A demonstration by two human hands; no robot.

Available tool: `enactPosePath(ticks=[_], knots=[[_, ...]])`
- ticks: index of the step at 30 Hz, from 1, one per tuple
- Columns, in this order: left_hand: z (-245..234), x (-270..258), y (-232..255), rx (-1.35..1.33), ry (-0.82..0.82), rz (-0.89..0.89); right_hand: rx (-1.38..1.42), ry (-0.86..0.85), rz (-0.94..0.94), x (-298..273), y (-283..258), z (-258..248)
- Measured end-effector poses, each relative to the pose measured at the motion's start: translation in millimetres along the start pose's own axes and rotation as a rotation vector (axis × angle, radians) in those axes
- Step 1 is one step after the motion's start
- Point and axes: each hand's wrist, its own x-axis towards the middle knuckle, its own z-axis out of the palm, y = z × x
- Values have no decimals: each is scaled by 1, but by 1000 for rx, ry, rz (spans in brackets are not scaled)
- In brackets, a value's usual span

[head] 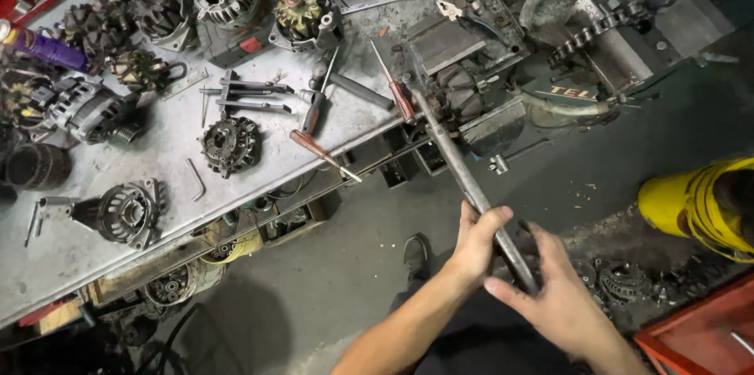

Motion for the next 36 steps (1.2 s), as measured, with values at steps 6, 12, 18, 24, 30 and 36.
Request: enactPosePath(ticks=[6, 12, 18, 24, 30, 36], knots=[[-1, 2, -5, 5, 26, 38, 416, -368, 54, 23, 54, 19], [-4, 2, -9, 29, 44, 76, 678, -397, 324, 21, 59, 28], [-14, 2, -13, -12, 22, 111, 431, -402, 273, 21, 51, 38], [-23, -2, -9, -62, -53, 73, 391, -395, 19, 21, 62, 55], [-28, -1, -18, -12, 13, 45, 425, -381, -55, 17, 52, 58], [-37, 7, -34, -62, -22, 117, 432, -396, -121, 18, 45, 57]])
